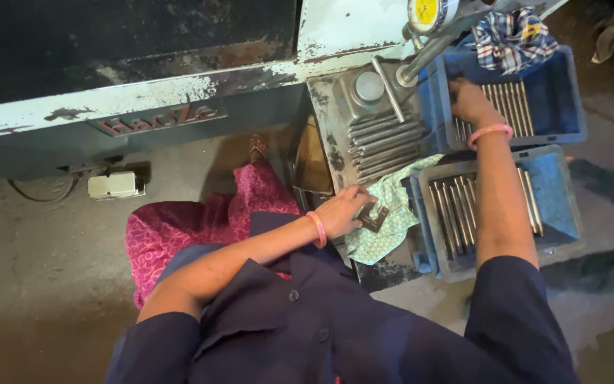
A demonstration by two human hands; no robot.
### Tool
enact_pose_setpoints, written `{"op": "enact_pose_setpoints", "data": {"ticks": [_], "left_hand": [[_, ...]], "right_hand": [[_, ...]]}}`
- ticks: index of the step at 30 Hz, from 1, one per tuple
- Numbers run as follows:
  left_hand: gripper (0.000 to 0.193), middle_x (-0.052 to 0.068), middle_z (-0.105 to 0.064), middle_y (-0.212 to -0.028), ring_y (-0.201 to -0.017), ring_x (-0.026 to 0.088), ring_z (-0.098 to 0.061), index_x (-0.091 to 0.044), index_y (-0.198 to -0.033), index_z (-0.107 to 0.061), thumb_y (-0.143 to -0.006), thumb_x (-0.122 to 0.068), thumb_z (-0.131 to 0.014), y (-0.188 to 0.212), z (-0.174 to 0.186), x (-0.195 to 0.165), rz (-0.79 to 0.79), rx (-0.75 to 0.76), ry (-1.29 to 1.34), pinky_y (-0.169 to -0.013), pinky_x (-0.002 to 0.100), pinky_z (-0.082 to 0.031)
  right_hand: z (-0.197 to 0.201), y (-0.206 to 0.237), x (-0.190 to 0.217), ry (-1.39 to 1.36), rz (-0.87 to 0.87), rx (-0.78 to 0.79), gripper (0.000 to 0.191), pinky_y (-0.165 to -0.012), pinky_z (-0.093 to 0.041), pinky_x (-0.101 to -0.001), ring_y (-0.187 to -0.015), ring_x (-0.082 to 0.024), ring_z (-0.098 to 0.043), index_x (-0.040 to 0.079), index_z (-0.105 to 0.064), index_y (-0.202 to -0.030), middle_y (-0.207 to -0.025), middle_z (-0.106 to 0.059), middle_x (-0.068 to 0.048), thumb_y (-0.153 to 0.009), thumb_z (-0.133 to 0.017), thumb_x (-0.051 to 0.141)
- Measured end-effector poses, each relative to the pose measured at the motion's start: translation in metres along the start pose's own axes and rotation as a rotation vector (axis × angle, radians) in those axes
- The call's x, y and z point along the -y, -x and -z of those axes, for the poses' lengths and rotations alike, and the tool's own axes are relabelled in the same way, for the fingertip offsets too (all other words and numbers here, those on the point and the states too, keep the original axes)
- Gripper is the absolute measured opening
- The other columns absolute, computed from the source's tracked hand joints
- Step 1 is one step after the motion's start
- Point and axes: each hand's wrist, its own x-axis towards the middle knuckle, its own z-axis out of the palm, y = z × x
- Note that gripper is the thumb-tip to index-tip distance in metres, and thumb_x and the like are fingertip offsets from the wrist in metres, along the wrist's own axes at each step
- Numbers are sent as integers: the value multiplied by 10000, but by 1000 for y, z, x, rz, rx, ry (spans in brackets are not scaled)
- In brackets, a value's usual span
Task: The person repeatedly inserts cylindrical metal rods into a machine, closes the door, and operates a lever to process them. The person then removes the rods and places them into a blue bin. This cycle is repeated multiple times throughout the clip.
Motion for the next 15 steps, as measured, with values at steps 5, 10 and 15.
{"op": "enact_pose_setpoints", "data": {"ticks": [5, 10, 15], "left_hand": [[660, 158, -506, -1335, -1277, 376, -510, -154, -1392, -543, -780, -115, -786, 7, 5, 10, 37, -14, -2, -1064, 436, -434], [633, 147, -522, -1322, -1280, 369, -524, -113, -1389, -546, -793, -114, -762, 12, 12, 16, -12, -79, 12, -1090, 423, -436], [609, 155, -518, -1305, -1262, 371, -525, -110, -1383, -549, -812, -134, -762, 16, 19, 13, 85, -38, 5, -1059, 429, -437]], "right_hand": [[13, -8, 10, 42, 9, 37, 503, -1018, -509, -480, -1183, -460, -629, 53, -673, -1324, -1318, -647, -278, -824, -711, 88], [14, -15, 19, -9, 11, 41, 394, -978, -497, -516, -1152, -490, -606, 33, -658, -1320, -1298, -632, -299, -937, -650, 128], [16, -22, 24, 50, 9, 77, 330, -965, -493, -537, -1155, -501, -592, 15, -658, -1297, -1319, -618, -298, -997, -549, 102]]}}
